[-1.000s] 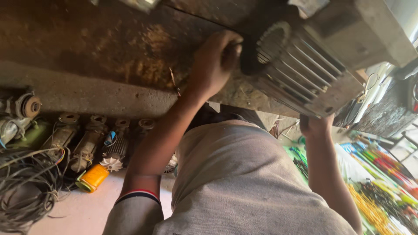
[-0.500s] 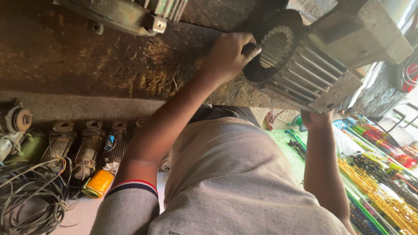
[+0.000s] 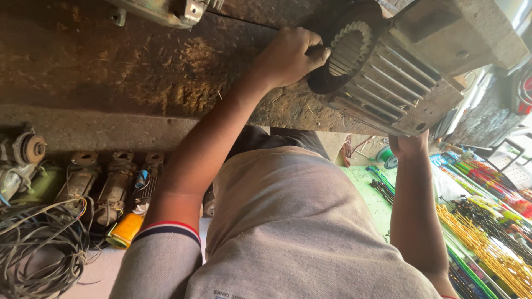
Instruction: The person stands at a cluttered wooden workbench and handles thin white paper strips. They pick up strips, fold and press them by hand, cut pieces with scissors, and fit the folded paper pieces into a finned metal motor housing on the bench, repeating the cycle.
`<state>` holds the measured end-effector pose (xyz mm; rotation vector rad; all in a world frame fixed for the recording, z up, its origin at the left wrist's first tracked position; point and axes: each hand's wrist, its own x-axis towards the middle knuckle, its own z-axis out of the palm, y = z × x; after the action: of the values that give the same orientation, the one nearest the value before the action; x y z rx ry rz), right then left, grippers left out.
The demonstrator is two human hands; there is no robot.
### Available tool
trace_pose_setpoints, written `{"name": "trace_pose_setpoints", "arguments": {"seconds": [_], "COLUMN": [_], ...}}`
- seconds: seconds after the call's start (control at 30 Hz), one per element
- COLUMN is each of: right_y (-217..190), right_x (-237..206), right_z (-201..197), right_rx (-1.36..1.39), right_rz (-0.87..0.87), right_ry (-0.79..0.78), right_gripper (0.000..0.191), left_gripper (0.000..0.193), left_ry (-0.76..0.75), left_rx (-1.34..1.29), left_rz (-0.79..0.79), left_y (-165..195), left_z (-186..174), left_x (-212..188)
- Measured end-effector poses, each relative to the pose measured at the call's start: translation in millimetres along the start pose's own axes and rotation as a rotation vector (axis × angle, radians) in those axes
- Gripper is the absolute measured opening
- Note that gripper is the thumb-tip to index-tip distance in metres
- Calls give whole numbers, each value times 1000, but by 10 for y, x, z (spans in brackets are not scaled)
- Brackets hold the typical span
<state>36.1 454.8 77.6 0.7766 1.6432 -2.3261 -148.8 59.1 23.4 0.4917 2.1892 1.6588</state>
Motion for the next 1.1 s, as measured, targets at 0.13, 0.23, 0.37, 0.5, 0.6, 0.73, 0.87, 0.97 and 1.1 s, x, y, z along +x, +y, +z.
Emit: {"name": "trace_pose_setpoints", "arguments": {"seconds": [0.13, 0.23, 0.37, 0.5, 0.6, 0.73, 0.87, 0.97, 1.1], "right_y": [1, -20, -34, -46, -83, -137, -97, -59, -76], "right_x": [-8, 11, 29, 21, 12, 26, 38, 26, 46], "right_z": [227, 338, 364, 430, 562, 681, 564, 332, 10], "right_rx": [9, -13, -64, -15, -28, -29, 33, -39, -59], "right_rz": [10, 1, -35, -21, -24, -28, 2, -2, 5], "right_ry": [165, 150, 112, 52, 7, -3, 10, -40, -11], "right_gripper": [31, 32, 35, 39, 42, 42, 43, 43, 32], "left_gripper": [27, 19, 7, 10, 18, 13, 22, 26, 16], "left_ry": [100, 123, 188, 97, 53, 45, -55, -60, -83], "left_rx": [-47, -12, 270, 297, 352, 469, 447, 453, 456], "left_rz": [93, 138, 448, 557, 603, 630, 609, 656, 576], "left_y": [23, 41, 14, -16, 8, 33, -7, -31, -20], "left_z": [63, 76, -3, -179, -285, -303, -249, -222, -203], "left_x": [-100, -70, 170, 306, 326, 413, 478, 513, 497]}}
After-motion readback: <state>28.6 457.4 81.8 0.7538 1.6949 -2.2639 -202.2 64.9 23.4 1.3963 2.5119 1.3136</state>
